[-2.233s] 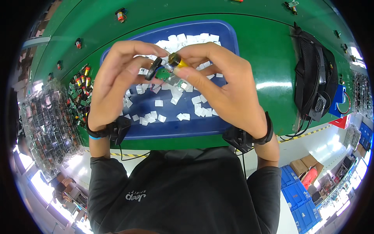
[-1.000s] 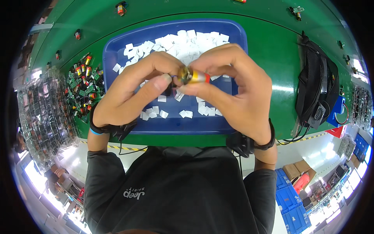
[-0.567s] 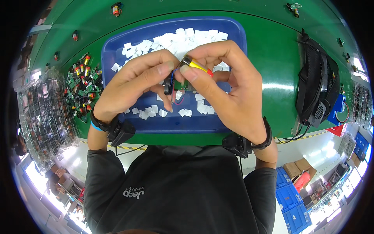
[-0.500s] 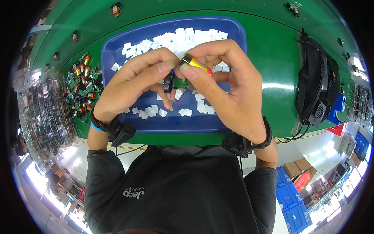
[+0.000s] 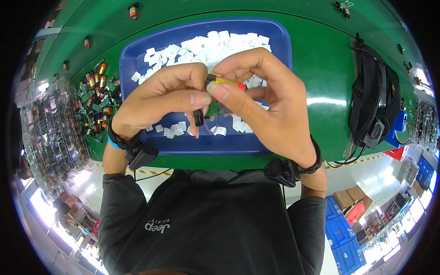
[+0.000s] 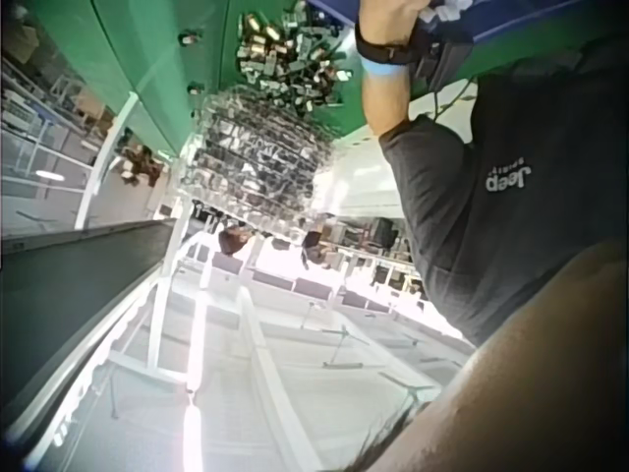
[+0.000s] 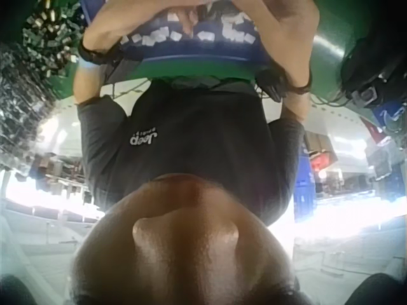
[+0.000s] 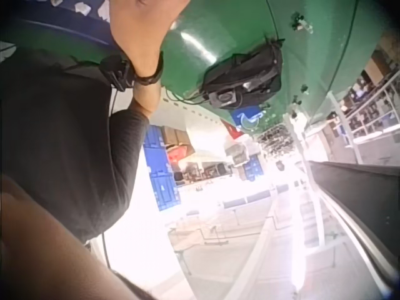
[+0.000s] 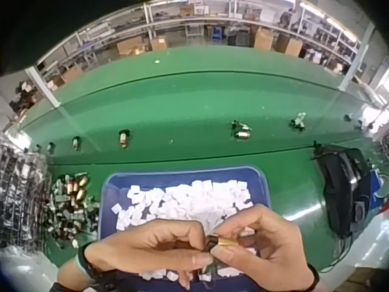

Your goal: Assembling electronic components by inserting small white pieces into cylindrical casings on an assembly line.

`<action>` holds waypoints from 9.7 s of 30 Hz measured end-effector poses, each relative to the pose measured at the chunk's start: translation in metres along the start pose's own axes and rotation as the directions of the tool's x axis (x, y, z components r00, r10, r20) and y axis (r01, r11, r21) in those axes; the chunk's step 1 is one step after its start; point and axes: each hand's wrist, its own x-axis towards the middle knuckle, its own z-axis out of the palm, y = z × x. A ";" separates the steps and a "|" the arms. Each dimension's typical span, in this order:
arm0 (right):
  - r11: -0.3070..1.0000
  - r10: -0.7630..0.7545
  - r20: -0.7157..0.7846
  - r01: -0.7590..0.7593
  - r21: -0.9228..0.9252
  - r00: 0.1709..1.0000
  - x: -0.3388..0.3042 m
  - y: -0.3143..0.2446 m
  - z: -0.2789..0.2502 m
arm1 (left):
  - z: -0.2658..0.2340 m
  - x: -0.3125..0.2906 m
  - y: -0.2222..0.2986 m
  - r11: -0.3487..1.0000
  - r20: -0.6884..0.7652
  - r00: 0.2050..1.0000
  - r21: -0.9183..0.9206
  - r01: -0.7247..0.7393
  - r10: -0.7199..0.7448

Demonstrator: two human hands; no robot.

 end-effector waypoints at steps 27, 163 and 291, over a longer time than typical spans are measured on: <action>0.629 -0.527 0.333 0.623 -0.466 0.782 0.008 -0.004 -0.006 | 0.005 -0.005 -0.001 0.971 -0.162 0.985 -0.222 -0.089 0.053; 0.999 -0.044 0.026 0.043 0.024 0.999 0.005 -0.005 -0.008 | -0.004 0.005 0.036 0.953 -0.182 0.968 0.279 -0.118 0.173; 0.393 -0.552 0.195 0.459 -0.797 0.811 0.005 -0.002 -0.001 | 0.008 -0.008 0.011 0.953 -0.235 0.968 0.303 -0.014 0.089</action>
